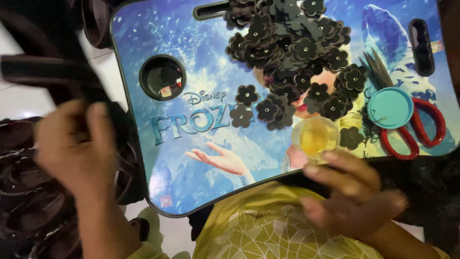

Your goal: The person sits on the floor with a lap tray and attaches black flower-shaped cutouts to the straps of black mary-jane shoes. They pick up flower pieces, apply glue from a small container, press the flowers onto the shoe straps, and set finished shoes aside among many completed pairs on the floor.

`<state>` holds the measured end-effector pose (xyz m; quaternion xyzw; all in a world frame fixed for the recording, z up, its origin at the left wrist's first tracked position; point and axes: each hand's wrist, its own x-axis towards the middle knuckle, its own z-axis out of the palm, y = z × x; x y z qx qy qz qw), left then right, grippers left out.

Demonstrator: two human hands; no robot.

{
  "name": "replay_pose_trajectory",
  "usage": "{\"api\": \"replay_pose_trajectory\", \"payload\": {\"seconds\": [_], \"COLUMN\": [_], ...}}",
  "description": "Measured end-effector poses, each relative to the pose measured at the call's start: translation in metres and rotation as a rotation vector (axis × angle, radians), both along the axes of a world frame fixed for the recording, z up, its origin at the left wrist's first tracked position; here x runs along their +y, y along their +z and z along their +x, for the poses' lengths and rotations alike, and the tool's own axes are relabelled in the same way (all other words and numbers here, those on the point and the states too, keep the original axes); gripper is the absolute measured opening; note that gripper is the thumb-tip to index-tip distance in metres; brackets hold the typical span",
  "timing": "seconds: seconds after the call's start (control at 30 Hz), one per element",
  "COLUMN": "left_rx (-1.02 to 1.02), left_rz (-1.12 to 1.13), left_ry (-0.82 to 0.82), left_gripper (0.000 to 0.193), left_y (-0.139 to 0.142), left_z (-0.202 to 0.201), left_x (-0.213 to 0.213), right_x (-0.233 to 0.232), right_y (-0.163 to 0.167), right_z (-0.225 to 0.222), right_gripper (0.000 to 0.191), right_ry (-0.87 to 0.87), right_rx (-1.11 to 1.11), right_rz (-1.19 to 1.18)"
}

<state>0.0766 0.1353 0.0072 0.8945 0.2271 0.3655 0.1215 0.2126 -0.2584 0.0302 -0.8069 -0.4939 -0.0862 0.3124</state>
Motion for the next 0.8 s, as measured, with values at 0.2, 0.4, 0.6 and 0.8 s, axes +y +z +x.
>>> {"api": "replay_pose_trajectory", "payload": {"seconds": [0.2, 0.4, 0.6, 0.8], "left_rx": [0.314, 0.417, 0.239, 0.308], "left_rz": [0.263, 0.247, 0.094, -0.043], "left_ry": [-0.194, -0.252, -0.265, -0.355], "left_gripper": [0.013, 0.02, 0.022, 0.021], "left_y": [0.019, 0.055, 0.06, 0.029], "left_z": [0.04, 0.044, 0.055, 0.078], "left_x": [-0.056, -0.071, -0.108, -0.137], "right_x": [-0.004, -0.006, -0.002, -0.001], "right_y": [0.011, 0.004, -0.001, -0.003], "right_z": [0.014, 0.027, 0.027, 0.028], "right_gripper": [0.053, 0.043, 0.044, 0.038], "right_ry": [-0.312, -0.285, -0.275, -0.25], "right_rx": [-0.066, -0.037, 0.046, 0.042], "right_rz": [-0.029, -0.02, -0.02, 0.003]}}
